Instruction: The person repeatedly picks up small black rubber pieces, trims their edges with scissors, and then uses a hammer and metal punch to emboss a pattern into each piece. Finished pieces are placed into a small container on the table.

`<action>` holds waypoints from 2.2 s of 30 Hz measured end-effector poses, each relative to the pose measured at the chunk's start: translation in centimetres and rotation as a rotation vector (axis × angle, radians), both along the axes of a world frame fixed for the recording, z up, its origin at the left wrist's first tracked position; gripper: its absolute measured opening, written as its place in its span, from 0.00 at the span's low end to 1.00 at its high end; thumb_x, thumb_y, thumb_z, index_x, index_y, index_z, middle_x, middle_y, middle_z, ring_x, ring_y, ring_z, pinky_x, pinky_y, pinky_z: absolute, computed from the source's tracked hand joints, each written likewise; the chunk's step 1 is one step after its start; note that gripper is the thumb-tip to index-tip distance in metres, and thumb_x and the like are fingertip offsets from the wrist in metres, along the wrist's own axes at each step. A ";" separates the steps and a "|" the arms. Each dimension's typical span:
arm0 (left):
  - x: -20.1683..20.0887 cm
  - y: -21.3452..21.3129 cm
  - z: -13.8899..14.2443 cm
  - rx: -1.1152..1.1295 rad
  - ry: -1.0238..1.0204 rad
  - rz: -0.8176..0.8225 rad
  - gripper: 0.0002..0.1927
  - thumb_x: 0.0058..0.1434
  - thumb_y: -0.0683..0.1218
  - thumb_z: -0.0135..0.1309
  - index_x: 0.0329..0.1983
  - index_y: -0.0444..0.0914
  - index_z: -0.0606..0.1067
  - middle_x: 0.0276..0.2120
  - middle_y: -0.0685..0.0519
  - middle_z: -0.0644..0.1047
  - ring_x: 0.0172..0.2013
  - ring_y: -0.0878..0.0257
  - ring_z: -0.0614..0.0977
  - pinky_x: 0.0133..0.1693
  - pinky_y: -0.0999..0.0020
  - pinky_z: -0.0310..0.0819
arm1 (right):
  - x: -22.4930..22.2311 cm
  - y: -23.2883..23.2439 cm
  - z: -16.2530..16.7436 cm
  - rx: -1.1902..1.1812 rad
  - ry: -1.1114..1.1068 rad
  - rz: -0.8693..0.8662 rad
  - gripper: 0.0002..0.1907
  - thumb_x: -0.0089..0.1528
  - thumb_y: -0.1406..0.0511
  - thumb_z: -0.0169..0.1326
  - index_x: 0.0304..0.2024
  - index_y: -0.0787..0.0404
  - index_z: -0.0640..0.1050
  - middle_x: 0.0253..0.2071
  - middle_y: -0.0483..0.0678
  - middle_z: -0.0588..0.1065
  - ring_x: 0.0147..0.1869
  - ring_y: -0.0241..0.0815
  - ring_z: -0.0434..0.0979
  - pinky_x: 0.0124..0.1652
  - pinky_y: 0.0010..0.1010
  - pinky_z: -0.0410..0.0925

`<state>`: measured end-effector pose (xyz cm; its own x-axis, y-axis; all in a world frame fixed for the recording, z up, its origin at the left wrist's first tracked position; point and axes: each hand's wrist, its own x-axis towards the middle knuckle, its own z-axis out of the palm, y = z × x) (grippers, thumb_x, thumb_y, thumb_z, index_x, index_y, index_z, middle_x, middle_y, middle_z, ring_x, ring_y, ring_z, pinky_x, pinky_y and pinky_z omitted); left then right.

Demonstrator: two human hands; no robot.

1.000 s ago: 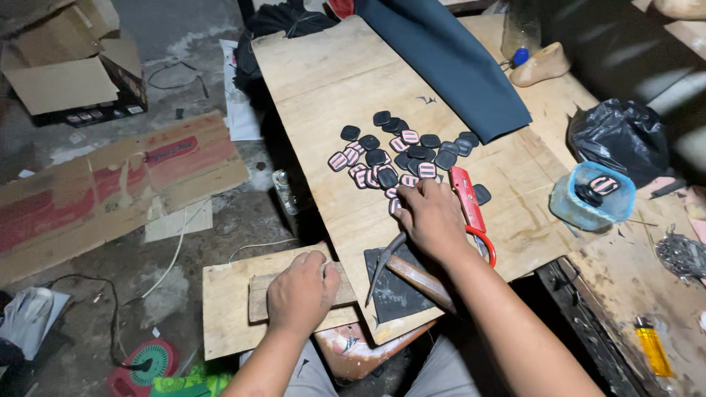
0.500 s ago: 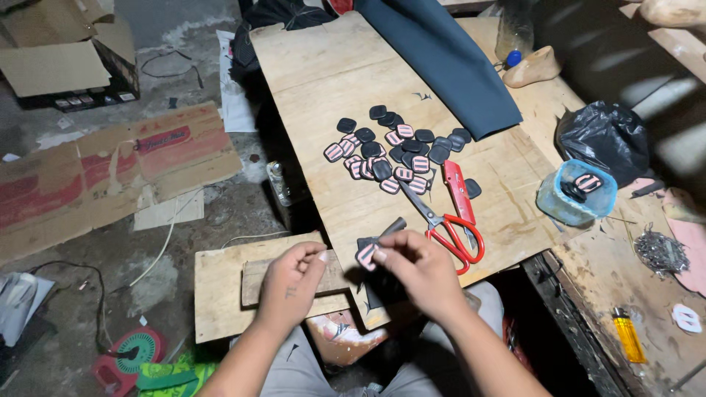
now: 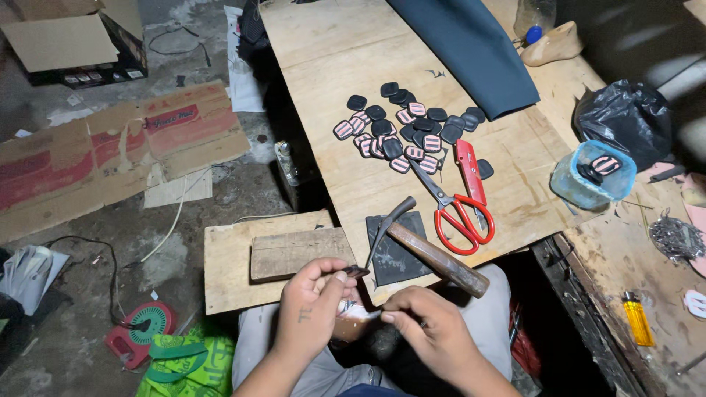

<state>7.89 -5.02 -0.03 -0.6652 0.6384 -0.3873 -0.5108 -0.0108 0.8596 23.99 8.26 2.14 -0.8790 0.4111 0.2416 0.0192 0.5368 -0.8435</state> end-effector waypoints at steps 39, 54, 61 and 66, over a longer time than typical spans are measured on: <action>-6.4 -1.4 -0.5 -0.273 1.316 -0.142 0.10 0.52 0.42 0.59 0.39 0.40 0.78 0.51 0.52 0.79 0.55 0.50 0.75 0.55 0.53 0.63 | -4.3 11.5 0.6 0.575 -0.216 -0.396 0.12 0.59 0.62 0.62 0.41 0.63 0.83 0.41 0.54 0.78 0.49 0.57 0.76 0.49 0.45 0.68; -6.7 -1.3 -0.3 -0.249 1.285 -0.098 0.11 0.52 0.44 0.61 0.39 0.38 0.81 0.45 0.51 0.81 0.50 0.51 0.78 0.51 0.58 0.70 | -7.4 20.4 -2.2 0.567 -0.562 -0.751 0.26 0.54 0.56 0.66 0.50 0.64 0.79 0.48 0.63 0.74 0.54 0.64 0.73 0.51 0.50 0.67; -6.5 -1.2 -1.6 -0.244 1.309 -0.044 0.12 0.51 0.44 0.62 0.39 0.37 0.80 0.46 0.50 0.81 0.51 0.51 0.78 0.52 0.57 0.70 | -5.6 22.4 -2.2 0.390 -0.440 -0.735 0.21 0.59 0.57 0.63 0.49 0.65 0.80 0.41 0.59 0.79 0.46 0.60 0.80 0.48 0.47 0.70; -6.5 -1.0 -1.1 -0.240 1.277 0.005 0.11 0.50 0.45 0.63 0.36 0.37 0.80 0.44 0.50 0.82 0.49 0.51 0.79 0.51 0.56 0.71 | -4.0 19.1 1.6 0.192 0.168 -0.706 0.15 0.68 0.65 0.60 0.53 0.66 0.75 0.44 0.49 0.77 0.45 0.44 0.78 0.46 0.35 0.72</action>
<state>1.44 -5.99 -1.12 -0.6490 0.6383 0.4140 0.6648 0.2112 0.7165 19.96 27.38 3.72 -0.3666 0.8007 0.4738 0.2926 0.5827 -0.7582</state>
